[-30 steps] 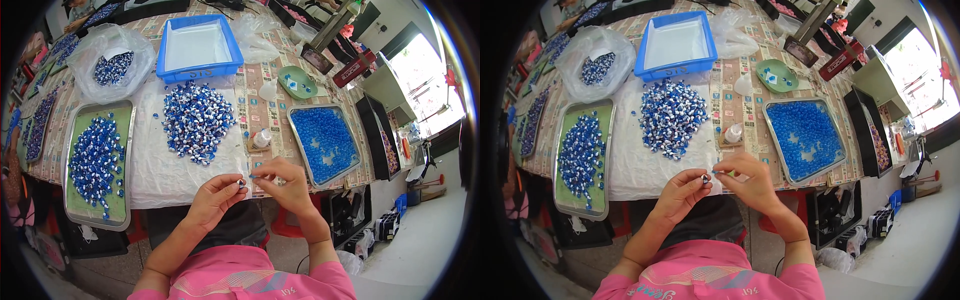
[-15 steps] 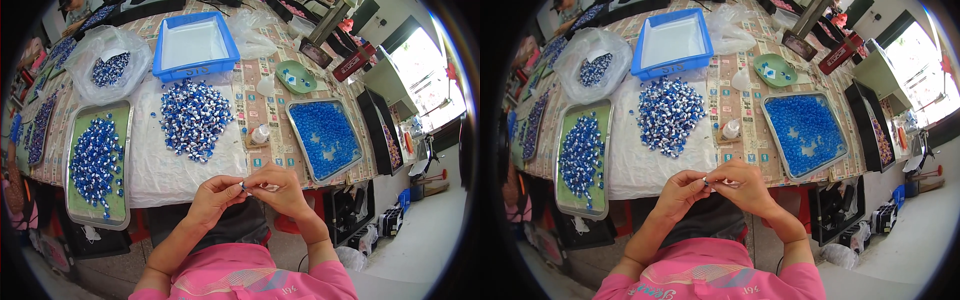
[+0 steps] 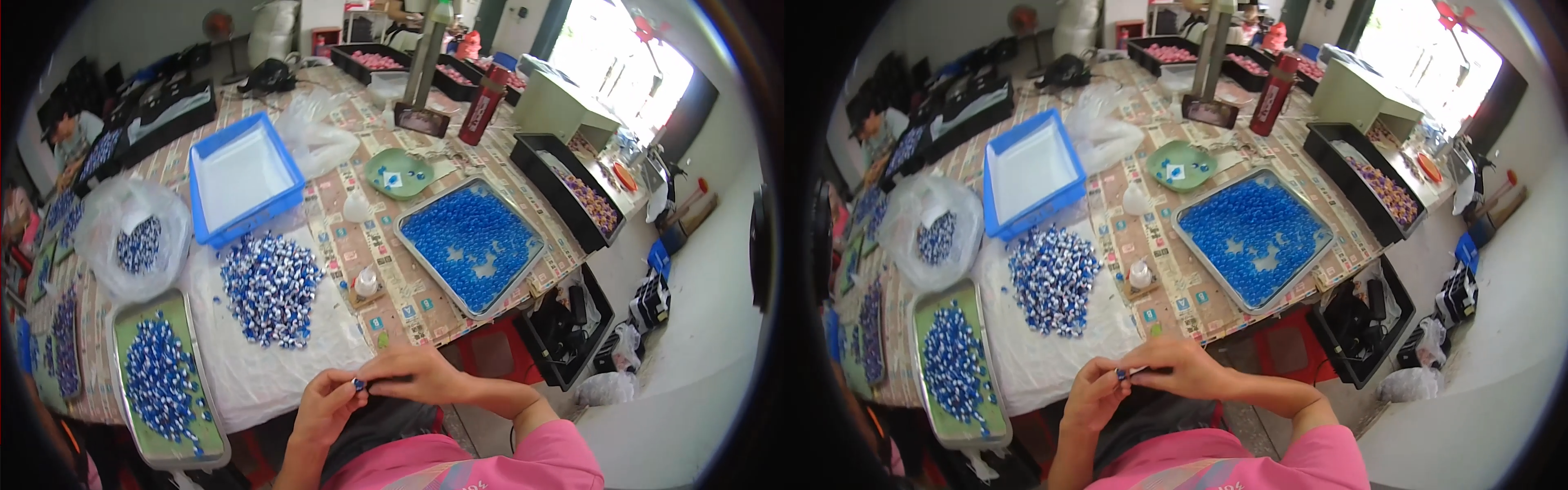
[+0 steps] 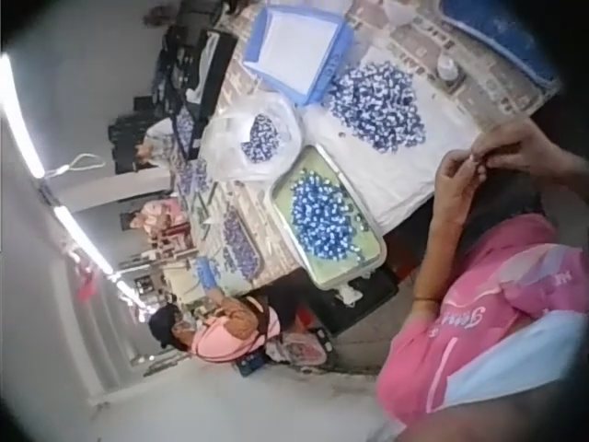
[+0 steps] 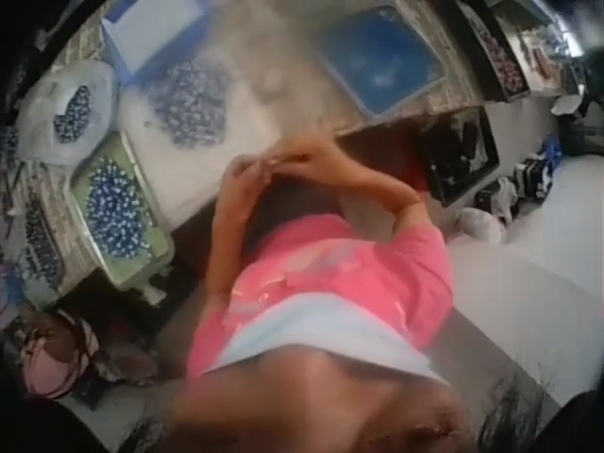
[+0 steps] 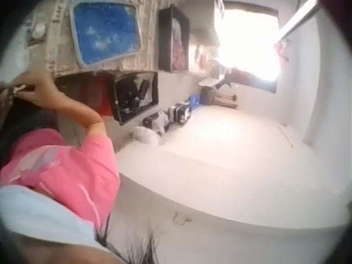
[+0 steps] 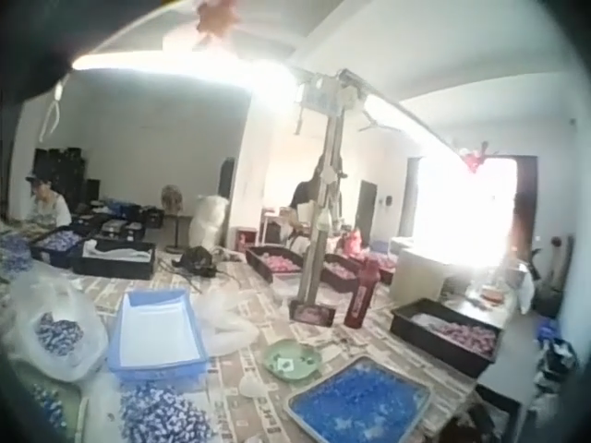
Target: Assembling small blue decorative gems into white plastic or metal holders on a workbench.
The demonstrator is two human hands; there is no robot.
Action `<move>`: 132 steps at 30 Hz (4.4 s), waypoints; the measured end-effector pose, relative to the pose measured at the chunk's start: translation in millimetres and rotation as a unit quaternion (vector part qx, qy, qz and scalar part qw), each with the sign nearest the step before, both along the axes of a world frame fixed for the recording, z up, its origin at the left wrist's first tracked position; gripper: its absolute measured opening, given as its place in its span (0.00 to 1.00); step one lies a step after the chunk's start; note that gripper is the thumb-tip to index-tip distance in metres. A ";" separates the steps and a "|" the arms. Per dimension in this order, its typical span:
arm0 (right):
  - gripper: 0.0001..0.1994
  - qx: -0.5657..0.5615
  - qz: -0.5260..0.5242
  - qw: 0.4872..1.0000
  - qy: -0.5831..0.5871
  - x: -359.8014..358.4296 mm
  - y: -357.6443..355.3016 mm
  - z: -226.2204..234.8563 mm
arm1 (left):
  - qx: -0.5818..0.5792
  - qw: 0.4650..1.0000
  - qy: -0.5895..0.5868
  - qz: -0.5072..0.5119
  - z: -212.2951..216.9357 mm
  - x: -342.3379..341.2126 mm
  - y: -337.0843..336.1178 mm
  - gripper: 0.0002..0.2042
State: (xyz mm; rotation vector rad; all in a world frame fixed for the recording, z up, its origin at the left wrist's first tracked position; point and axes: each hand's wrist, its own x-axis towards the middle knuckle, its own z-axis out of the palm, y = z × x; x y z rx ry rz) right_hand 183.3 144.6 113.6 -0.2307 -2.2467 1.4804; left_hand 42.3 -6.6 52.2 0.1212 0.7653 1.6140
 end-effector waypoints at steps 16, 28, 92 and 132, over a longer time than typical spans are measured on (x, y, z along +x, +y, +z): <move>0.30 -0.450 -0.186 0.721 -0.494 273.1 -89.6 -97.9 | -0.361 0.599 0.626 0.345 52.1 -94.6 -144.4 0.14; 0.18 -0.609 0.094 0.573 -0.540 311.3 -60.4 -72.0 | -0.349 0.640 0.588 0.350 26.1 -103.7 -151.0 0.15; 0.22 -0.488 0.012 0.697 -0.525 190.7 -78.2 -129.2 | -0.213 0.531 0.778 0.259 -44.2 -116.3 -60.3 0.10; 0.16 -0.314 0.209 0.593 -0.712 194.6 -48.2 -265.6 | -0.160 0.517 0.791 0.285 -71.0 -165.5 -15.3 0.11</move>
